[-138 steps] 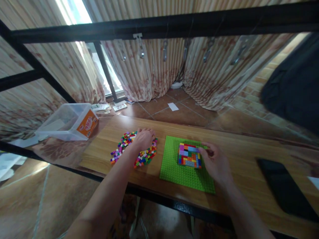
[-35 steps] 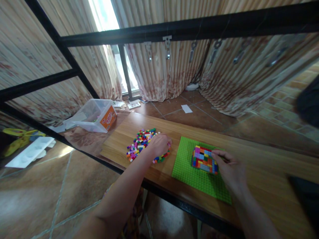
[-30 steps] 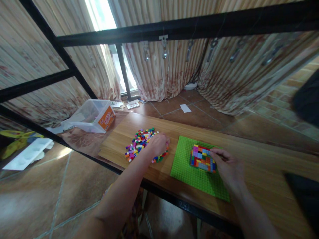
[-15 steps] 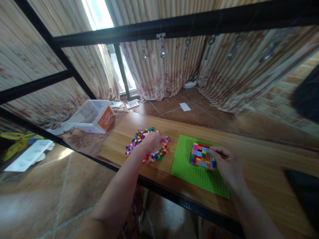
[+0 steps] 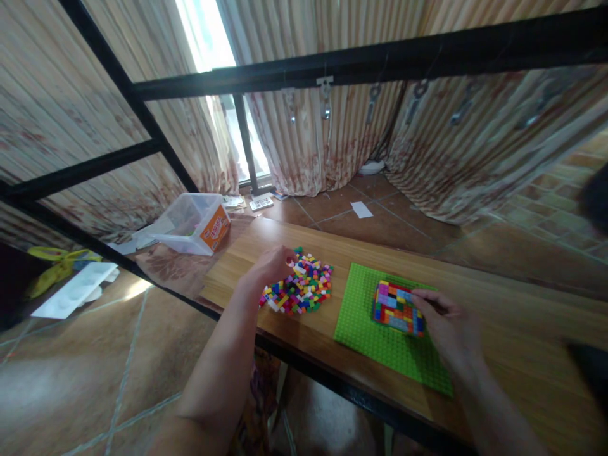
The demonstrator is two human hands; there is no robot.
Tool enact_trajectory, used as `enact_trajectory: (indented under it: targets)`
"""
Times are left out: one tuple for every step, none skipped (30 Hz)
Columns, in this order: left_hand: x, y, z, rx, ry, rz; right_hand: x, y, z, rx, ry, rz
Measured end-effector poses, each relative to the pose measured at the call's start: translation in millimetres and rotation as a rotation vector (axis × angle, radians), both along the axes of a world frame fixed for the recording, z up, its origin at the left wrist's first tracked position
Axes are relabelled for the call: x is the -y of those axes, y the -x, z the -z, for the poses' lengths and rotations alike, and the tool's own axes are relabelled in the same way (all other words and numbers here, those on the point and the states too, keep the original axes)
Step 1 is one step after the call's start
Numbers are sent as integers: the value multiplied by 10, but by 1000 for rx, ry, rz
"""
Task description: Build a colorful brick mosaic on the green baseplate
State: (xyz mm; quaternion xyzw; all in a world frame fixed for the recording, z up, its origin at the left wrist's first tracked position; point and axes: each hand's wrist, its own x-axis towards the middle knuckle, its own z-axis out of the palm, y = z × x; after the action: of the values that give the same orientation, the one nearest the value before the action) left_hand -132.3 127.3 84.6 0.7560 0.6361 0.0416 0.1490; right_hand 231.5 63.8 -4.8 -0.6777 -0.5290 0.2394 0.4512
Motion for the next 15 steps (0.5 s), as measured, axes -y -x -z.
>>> enact_trajectory:
  targets:
    - [-2, -37, 21, -19, 1, -11, -5, -4, 10, -4, 11, -2]
    - [-4, -72, 39, -39, 4, -26, -9, -7, 18, -10, 27, 0]
    - [-7, -102, 55, -59, 7, -42, -13, -7, 23, -17, 42, 3]
    - [-11, -126, 67, -76, 9, -56, -15, -6, 26, -21, 49, 3]
    - [-14, -144, 75, -91, 12, -64, -16, -3, 27, -23, 52, 5]
    - [-17, -158, 79, -102, 15, -69, -16, 1, 24, -24, 55, 9]
    - [-18, -169, 80, -112, 21, -71, -14, 6, 19, -22, 60, 14]
    - [-18, -179, 80, -119, 28, -72, -12, 10, 12, -18, 66, 18]
    - [-17, -188, 80, -125, 34, -73, -9, 14, 5, -12, 72, 21]
    - [-14, -199, 82, -129, 37, -74, -6, 17, -3, -7, 76, 22]
    - [-10, -212, 87, -131, 34, -76, -4, 20, -11, -2, 78, 21]
    - [-5, -227, 96, -130, 26, -79, -2, 21, -18, 2, 81, 17]
    - [-1, -243, 108, -129, 16, -84, 0, 22, -24, 3, 84, 10]
    - [2, -259, 123, -127, 5, -89, 1, 23, -29, 3, 86, 2]
    - [4, -274, 139, -125, -4, -94, 3, 24, -34, 2, 85, -3]
